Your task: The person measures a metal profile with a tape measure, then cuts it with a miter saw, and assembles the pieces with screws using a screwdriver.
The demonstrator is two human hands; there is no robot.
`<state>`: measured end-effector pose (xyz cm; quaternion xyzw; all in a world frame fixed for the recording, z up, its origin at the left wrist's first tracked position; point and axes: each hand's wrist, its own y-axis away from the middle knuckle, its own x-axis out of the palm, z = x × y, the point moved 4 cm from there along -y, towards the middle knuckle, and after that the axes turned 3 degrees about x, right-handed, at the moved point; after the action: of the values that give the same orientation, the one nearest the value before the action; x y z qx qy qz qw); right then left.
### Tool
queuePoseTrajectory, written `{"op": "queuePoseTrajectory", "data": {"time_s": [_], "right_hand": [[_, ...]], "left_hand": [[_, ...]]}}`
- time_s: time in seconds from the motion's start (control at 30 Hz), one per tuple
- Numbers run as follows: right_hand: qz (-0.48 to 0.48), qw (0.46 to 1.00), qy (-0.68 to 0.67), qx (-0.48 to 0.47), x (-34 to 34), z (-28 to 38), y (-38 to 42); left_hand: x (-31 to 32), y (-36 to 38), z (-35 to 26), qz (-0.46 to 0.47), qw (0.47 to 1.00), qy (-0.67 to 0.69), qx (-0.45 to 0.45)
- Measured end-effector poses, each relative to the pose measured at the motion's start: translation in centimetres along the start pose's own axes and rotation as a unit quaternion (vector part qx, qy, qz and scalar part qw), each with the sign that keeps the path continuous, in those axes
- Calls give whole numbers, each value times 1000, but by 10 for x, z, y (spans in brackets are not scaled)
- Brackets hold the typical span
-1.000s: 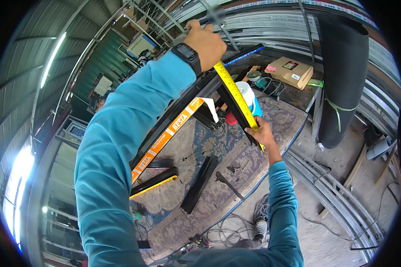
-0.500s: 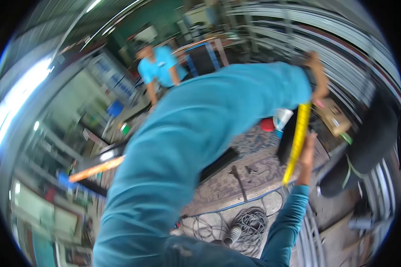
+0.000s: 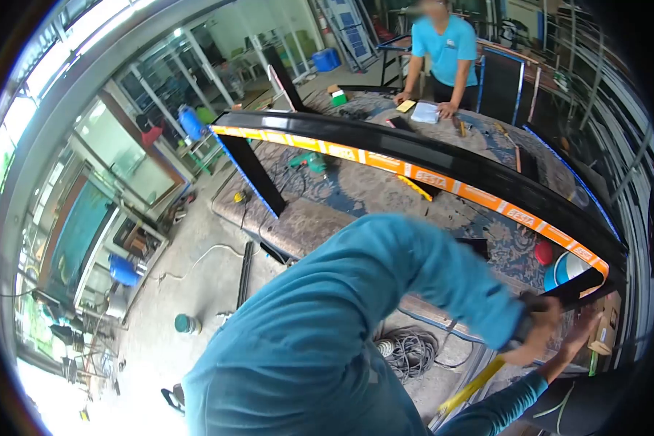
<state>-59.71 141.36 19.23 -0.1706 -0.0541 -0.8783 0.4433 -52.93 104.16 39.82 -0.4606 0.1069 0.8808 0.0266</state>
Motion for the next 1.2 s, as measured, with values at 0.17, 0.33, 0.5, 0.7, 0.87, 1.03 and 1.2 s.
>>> {"op": "queuePoseTrajectory", "data": {"time_s": [0.17,0.33,0.5,0.7,0.87,1.03,1.2], "right_hand": [[-109,992,35,-59,37,22,58],[-258,955,142,12,5,-16,87],[-291,948,127,-33,31,-39,120],[-335,937,98,8,88,-136,211],[-266,959,80,62,172,-260,298],[-78,967,159,181,432,-290,425],[49,953,209,213,636,-321,539]], "left_hand": [[205,96,-112,118,858,499,31],[310,318,-175,281,637,695,-178],[314,491,-242,396,354,787,-314],[284,643,-308,329,59,782,-526],[277,790,-297,234,55,658,-714],[401,948,-256,131,355,412,-829],[462,971,-230,153,531,361,-751]]}}
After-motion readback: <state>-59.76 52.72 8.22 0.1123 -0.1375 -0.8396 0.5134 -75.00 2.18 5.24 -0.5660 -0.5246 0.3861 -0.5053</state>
